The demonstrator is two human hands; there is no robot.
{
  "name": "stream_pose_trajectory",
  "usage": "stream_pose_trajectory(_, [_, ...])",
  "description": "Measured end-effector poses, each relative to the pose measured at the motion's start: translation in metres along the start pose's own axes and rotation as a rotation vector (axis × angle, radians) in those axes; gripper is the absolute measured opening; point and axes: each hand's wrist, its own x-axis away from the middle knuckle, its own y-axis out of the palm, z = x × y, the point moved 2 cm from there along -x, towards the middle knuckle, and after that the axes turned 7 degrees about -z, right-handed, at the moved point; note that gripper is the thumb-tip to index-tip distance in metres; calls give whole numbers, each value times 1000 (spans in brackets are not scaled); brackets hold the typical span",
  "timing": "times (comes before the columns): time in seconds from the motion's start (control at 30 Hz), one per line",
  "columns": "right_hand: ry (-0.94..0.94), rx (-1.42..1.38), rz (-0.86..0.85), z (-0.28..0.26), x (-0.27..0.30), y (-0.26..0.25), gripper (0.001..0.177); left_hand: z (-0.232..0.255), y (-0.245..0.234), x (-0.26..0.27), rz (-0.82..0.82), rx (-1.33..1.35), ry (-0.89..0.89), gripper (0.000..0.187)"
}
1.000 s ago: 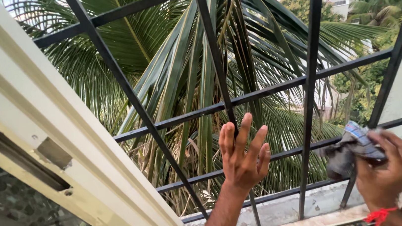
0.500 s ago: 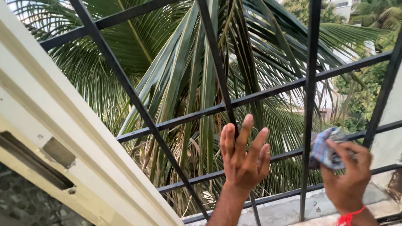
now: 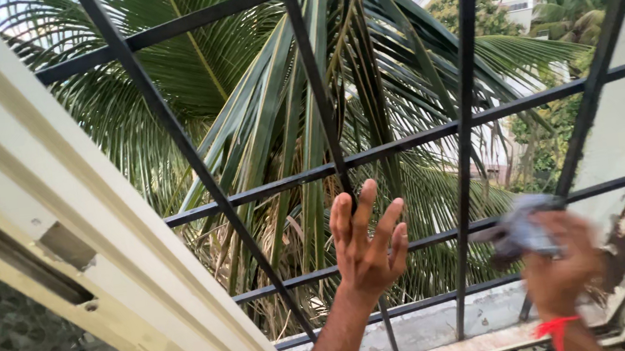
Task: The person wipes the horizontal and vertical metal bars of a window grill with a cloth, moving between different sections of the frame.
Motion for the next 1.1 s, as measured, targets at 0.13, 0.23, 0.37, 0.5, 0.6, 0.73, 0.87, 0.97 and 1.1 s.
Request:
stream_pose_trajectory(0.13, [15,-259,-220,-71,1,-4,34,5,0,1,-6,-9,-12,29])
stream_pose_trajectory(0.23, [16,-439,-229,-72,-3,-14,31,7,-2,-2,2,8,-8,29])
stream_pose_trajectory(0.37, [14,-104,29,1,-23,-55,14,5,1,2,0,7,-7,28])
stream_pose_trajectory(0.5, [-77,81,85,51,-36,-59,10,4,7,3,3,-8,-5,26])
stream_pose_trajectory(0.6, [4,57,-15,54,-32,-34,16,7,4,0,4,-16,3,26])
stream_pose_trajectory(0.73, [142,-196,-6,42,-20,-41,21,9,0,0,-4,-11,-4,27])
stream_pose_trajectory(0.87, [83,-37,40,50,-38,-53,21,9,4,-1,-11,-16,-1,27])
stream_pose_trajectory(0.97, [69,-116,47,34,-38,-45,31,10,4,-1,-16,-13,-7,28])
stream_pose_trajectory(1.1, [99,-323,-14,4,-29,-43,33,8,5,0,-7,-8,-5,28])
